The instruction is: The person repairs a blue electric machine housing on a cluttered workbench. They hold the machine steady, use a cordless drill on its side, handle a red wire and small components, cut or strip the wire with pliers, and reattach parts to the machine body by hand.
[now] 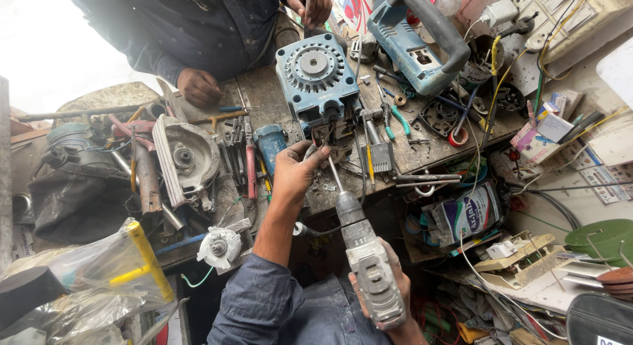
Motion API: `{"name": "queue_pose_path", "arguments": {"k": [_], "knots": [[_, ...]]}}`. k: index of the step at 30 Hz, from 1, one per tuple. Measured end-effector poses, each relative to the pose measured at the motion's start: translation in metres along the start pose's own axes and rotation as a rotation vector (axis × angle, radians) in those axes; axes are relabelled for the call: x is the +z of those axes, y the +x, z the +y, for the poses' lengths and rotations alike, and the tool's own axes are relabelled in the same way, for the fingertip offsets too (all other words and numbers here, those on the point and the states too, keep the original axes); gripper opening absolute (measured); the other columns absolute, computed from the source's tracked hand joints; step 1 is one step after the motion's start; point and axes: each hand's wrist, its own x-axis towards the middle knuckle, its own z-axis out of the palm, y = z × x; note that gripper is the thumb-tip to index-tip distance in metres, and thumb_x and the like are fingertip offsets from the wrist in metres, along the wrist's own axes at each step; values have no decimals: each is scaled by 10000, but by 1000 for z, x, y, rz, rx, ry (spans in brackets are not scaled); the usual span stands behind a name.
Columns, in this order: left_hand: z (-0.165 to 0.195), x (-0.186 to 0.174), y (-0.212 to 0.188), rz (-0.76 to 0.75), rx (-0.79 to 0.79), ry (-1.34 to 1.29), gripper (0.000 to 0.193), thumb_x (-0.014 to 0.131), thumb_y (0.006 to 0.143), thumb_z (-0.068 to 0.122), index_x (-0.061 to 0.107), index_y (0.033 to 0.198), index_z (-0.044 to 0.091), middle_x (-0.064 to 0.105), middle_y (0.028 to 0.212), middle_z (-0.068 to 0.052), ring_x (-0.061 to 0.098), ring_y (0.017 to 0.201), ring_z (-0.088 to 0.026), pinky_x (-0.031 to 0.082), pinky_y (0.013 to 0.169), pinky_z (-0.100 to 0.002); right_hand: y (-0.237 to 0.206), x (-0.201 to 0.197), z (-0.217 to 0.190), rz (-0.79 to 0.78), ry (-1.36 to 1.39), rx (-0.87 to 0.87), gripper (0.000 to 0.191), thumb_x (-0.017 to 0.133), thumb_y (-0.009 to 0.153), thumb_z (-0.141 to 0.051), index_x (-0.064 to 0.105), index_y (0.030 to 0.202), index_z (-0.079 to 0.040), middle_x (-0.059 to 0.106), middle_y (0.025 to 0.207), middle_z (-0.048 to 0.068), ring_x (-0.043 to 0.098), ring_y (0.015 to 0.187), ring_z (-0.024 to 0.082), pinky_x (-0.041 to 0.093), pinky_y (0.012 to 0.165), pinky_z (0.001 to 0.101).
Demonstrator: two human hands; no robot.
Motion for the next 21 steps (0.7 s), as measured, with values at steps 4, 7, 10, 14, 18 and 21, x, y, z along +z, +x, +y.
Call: {"name": "queue_pose_path", "arguments": {"k": [4,7,10,14,18,21], "knots": [[4,0,-1,-8,24,7,235,794,875,81,736,1046,-69,720,854,-27,611,737,-82,484,680,-233,4,-3,-3,-48,-151,-64,854,835,766,-157,386,1455,76,764,1037,136,796,852,231,618,722,312],[6,0,-2,33,5,39,277,794,854,91,728,1072,-65,735,880,-18,633,765,-68,505,699,-223,6,-1,-2,-51,-219,-131,882,864,747,-199,389,1434,84,757,999,140,776,846,245,649,724,299],[7,2,-4,50,33,99,301,802,884,123,730,1079,-94,712,885,-25,604,778,-68,484,693,-232,4,6,-4,27,-29,135,839,855,768,-190,399,1426,64,785,999,106,815,822,200,620,700,297],[9,4,-7,83,60,117,383,778,889,197,696,1143,-77,750,930,-28,649,819,-61,512,740,-218,0,9,-5,49,-88,40,796,803,772,-182,416,1426,55,690,1170,180,767,926,225,635,779,320],[11,3,-8,45,36,16,413,770,907,232,710,1135,-107,742,903,-57,644,796,-87,499,735,-236,-3,9,-1,35,-171,-5,706,802,775,-185,492,1384,-7,639,1260,223,775,928,216,650,764,291],[12,3,-8,48,17,43,403,786,874,204,698,1140,-86,744,916,-47,657,809,-82,517,752,-234,-5,10,2,35,-119,18,744,800,799,-203,456,1413,37,666,1238,164,781,932,207,649,781,297]]}}
